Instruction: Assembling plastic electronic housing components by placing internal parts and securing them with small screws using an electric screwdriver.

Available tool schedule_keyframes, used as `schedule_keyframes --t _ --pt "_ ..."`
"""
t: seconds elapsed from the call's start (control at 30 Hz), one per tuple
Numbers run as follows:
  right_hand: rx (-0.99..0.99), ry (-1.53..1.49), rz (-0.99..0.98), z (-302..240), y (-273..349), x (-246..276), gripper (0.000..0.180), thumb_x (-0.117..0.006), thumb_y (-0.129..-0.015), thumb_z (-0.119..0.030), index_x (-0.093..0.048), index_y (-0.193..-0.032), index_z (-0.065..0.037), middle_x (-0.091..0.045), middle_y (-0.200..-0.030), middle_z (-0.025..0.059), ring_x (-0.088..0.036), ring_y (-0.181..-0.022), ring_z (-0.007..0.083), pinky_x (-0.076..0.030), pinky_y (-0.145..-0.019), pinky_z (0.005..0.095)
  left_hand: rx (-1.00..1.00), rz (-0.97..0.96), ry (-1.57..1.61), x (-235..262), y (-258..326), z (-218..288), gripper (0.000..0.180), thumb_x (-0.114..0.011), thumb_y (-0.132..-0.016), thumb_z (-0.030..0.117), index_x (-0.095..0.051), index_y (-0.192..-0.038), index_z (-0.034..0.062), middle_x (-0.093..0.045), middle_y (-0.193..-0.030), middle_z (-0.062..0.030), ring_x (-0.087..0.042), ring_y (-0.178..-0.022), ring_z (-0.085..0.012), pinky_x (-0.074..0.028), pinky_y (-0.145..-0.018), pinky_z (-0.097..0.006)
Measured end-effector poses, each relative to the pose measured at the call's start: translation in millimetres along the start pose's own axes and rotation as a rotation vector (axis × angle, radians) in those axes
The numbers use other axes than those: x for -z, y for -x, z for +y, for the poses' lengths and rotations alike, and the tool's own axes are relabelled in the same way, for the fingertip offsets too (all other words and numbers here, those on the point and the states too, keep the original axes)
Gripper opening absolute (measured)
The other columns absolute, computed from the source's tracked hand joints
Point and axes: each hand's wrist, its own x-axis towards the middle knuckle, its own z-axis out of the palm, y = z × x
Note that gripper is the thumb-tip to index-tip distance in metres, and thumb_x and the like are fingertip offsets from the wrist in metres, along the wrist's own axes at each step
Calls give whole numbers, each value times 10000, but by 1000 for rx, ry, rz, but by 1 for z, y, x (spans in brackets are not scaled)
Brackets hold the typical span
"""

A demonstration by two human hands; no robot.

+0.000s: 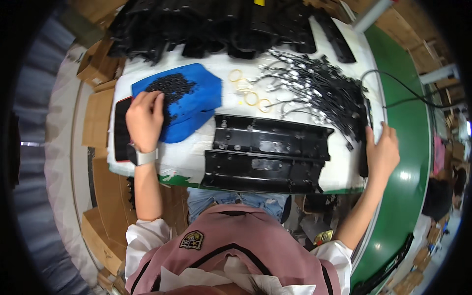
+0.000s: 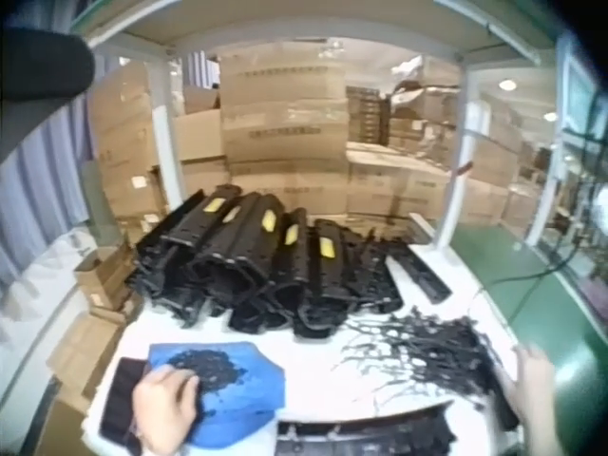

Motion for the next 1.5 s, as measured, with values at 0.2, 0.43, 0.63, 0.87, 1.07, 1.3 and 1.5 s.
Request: schedule_keyframes --t 0.2,0.43,0.63,0.87,1.07,1.3,1.5 --pt "-79 -263 -185 -1 -7 -24 543 -608 -766 -473 -594 -1090 -37 -649 -802 201 -628 -774 368 -490 -676 418 -28 -9 34 -5 -4 3 103 -581 -807 82 -651 -825 8 -590 -751 -127 -581 -672 -314 -463 -607 -366" --pt "-168 -843 -10 32 -15 -27 418 -639 -792 -350 -603 -958 32 -577 -645 66 -528 -572 173 -428 -560 305 8 7 186 5 -4 17 80 -607 -807 57 -652 -812 -9 -591 -733 -100 -548 -566 -191 -433 -542 -270" --pt "56 -2469 124 6 10 74 563 -497 -881 -290 -297 -1289 44 -459 -881 82 -475 -707 167 -389 -712 336 192 -393 974 6 1 80 128 -584 -847 49 -669 -872 -44 -640 -843 -72 -568 -714 -102 -441 -628 -206" --pt "567 -2899 341 -39 26 87 472 -647 -822 -248 -420 -1167 -18 -526 -619 6 -518 -426 105 -453 -491 299 -257 -729 1145 14 21 164 75 -681 -712 2 -664 -783 -13 -642 -767 -87 -608 -650 -172 -478 -580 -251" --pt "619 -2852 400 -51 43 79 426 -650 -831 -269 -436 -1117 -38 -551 -641 15 -531 -430 98 -468 -480 274 -257 -792 1216 10 29 175 62 -682 -712 10 -676 -771 -9 -643 -749 -93 -609 -631 -190 -476 -562 -269" --pt "621 -2724 347 -52 50 70 418 -618 -856 -322 -402 -1134 -96 -562 -677 7 -541 -441 97 -485 -500 274 -123 -942 1177 5 28 172 79 -691 -722 24 -677 -787 -19 -628 -712 -93 -585 -597 -140 -454 -551 -238" --pt "629 -2690 326 -54 51 64 414 -609 -861 -332 -385 -1124 -104 -563 -681 2 -544 -446 96 -482 -487 266 -119 -964 1114 1 28 171 89 -699 -716 15 -682 -797 -17 -625 -706 -96 -579 -598 -128 -451 -556 -230"
